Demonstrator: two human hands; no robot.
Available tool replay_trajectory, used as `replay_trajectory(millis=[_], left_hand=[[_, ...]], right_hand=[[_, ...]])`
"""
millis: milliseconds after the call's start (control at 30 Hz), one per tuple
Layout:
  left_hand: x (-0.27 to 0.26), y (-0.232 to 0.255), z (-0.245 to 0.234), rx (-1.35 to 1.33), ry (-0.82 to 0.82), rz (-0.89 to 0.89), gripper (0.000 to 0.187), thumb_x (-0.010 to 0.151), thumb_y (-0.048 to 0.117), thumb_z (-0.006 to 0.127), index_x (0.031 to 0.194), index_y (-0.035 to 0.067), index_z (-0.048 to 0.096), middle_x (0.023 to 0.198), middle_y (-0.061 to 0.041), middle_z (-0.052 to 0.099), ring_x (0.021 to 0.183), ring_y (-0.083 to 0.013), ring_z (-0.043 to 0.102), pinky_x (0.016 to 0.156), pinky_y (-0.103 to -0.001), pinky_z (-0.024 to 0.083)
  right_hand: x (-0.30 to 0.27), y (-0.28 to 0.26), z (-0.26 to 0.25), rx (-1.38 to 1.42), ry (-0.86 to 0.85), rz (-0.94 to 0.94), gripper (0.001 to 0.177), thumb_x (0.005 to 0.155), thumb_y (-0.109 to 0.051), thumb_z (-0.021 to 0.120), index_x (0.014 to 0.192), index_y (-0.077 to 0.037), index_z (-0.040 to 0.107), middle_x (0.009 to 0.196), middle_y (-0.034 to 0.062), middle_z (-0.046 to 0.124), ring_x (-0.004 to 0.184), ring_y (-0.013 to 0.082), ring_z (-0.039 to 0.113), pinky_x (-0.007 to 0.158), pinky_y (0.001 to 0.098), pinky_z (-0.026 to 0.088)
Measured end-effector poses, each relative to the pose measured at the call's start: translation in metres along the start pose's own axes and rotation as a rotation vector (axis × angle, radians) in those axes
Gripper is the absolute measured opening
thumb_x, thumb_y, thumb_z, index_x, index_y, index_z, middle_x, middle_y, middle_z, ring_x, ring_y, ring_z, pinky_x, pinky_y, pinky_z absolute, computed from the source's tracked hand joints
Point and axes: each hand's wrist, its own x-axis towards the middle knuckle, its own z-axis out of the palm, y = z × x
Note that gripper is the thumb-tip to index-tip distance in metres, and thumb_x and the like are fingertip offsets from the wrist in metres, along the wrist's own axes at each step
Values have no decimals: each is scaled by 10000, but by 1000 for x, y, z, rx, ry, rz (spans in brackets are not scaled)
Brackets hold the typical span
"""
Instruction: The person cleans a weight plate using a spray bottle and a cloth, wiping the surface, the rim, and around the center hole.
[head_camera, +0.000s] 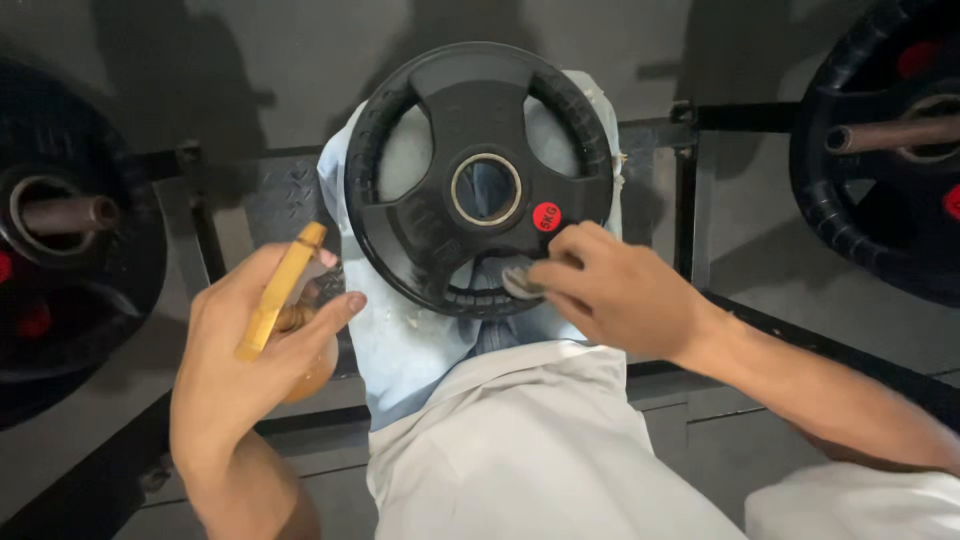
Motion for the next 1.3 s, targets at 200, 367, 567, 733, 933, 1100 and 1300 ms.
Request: replay_trajectory(millis=[200,367,567,733,933,1100,1300], left_hand=[[-9,-2,-1,-142,-30,36,328,746,184,921,1017,161,738,763,28,642,674,-69,529,711,-206,442],[-4,17,1,-129,-70,87,309,808,281,869,1046,154,719,499,48,482,481,-67,393,628,-212,414],[-9,28,0,-226,-95,51,276,828,177,862,1027,117,679,529,1,530,359,-86,528,466,-220,436],[-19,12,-8,-152,-75,63,293,799,267,870,1028,144,735,614,35,584,510,-87,479,632,-228,445],[-13,2,-8,-100,-62,-76,319,770,312,869,1036,185,749,792,33,667,640,-120,564,738,-254,469],[-9,-3,1,-154,-61,-77,290,786,247,889,1010,162,726,619,16,524,541,-89,447,615,-230,424],[-13,-6,-7,-183,-2,70,303,773,273,884,1011,161,733,752,29,639,664,-99,537,727,-227,452]], right_hand=[[0,58,1,1,479,281,208,1021,28,648,1219,4,708,1102,214,575,977,357,635,854,425,510],[1,37,11,-42,518,169,241,958,15,718,1184,-63,687,1123,157,572,918,295,649,646,378,550],[47,72,-39,-316,318,35,66,991,-174,790,1044,-197,757,1015,33,590,919,260,584,542,392,451],[81,86,-18,-542,518,-48,88,967,-143,772,981,-118,689,1048,82,611,933,280,580,552,371,434],[71,67,-26,-312,634,105,96,1077,-41,702,1155,14,698,1025,143,623,884,329,603,704,430,496],[74,39,-18,-13,689,132,157,1035,3,680,1178,68,697,1134,212,721,1059,371,687,930,451,516],[80,25,-8,-64,513,227,205,1014,7,601,1174,133,629,1170,248,518,979,413,609,851,495,539]])
